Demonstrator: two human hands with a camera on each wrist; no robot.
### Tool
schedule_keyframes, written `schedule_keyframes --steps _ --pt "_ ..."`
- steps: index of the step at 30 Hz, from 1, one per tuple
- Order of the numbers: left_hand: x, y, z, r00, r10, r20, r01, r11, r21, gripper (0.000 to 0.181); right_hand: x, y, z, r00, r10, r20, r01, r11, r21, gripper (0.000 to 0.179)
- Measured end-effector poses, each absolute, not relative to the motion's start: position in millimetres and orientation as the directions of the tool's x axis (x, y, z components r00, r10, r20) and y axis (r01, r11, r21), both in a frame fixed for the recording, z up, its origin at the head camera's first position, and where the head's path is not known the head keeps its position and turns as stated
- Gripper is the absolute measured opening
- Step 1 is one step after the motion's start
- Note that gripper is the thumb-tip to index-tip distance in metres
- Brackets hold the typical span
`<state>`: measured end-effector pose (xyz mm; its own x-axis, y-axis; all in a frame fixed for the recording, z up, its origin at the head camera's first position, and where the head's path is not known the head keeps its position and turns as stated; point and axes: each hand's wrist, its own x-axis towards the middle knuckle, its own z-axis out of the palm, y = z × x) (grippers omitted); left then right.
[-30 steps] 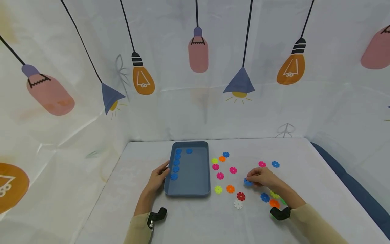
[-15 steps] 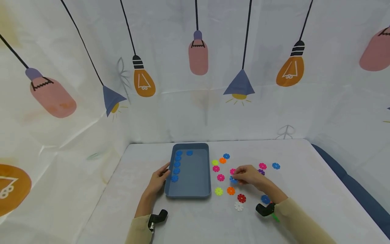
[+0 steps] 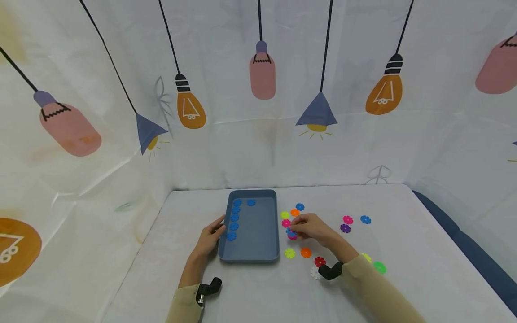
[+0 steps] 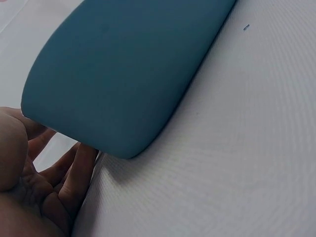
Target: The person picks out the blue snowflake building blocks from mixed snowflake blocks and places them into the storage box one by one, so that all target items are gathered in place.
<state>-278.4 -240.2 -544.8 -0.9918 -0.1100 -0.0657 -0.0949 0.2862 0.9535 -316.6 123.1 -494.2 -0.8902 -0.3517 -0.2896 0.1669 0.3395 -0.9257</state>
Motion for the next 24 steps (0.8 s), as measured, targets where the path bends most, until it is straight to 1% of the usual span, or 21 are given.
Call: schedule_keyframes --steps 9,17,24 --pt "-278.4 -241.9 -545.9 -0.992 -0.111 -0.065 -0.095 0.293 0.951 0.047 -323.1 102.7 -496.3 -0.886 -0.369 -0.280 0.169 0.305 -0.937 0.024" --pt "-278.0 -241.5 -545.9 -0.991 -0.116 -0.067 -0.098 0.285 0.953 0.046 -325.5 83.2 -484.2 -0.873 -0.405 -0.270 0.163 0.281 -0.946 0.016" --pt "-278.9 -240.2 -544.3 -0.991 -0.114 -0.069 -0.099 0.284 0.954 0.046 -334.5 68.2 -484.4 -0.872 -0.412 -0.265 0.169 0.256 -0.952 0.017"
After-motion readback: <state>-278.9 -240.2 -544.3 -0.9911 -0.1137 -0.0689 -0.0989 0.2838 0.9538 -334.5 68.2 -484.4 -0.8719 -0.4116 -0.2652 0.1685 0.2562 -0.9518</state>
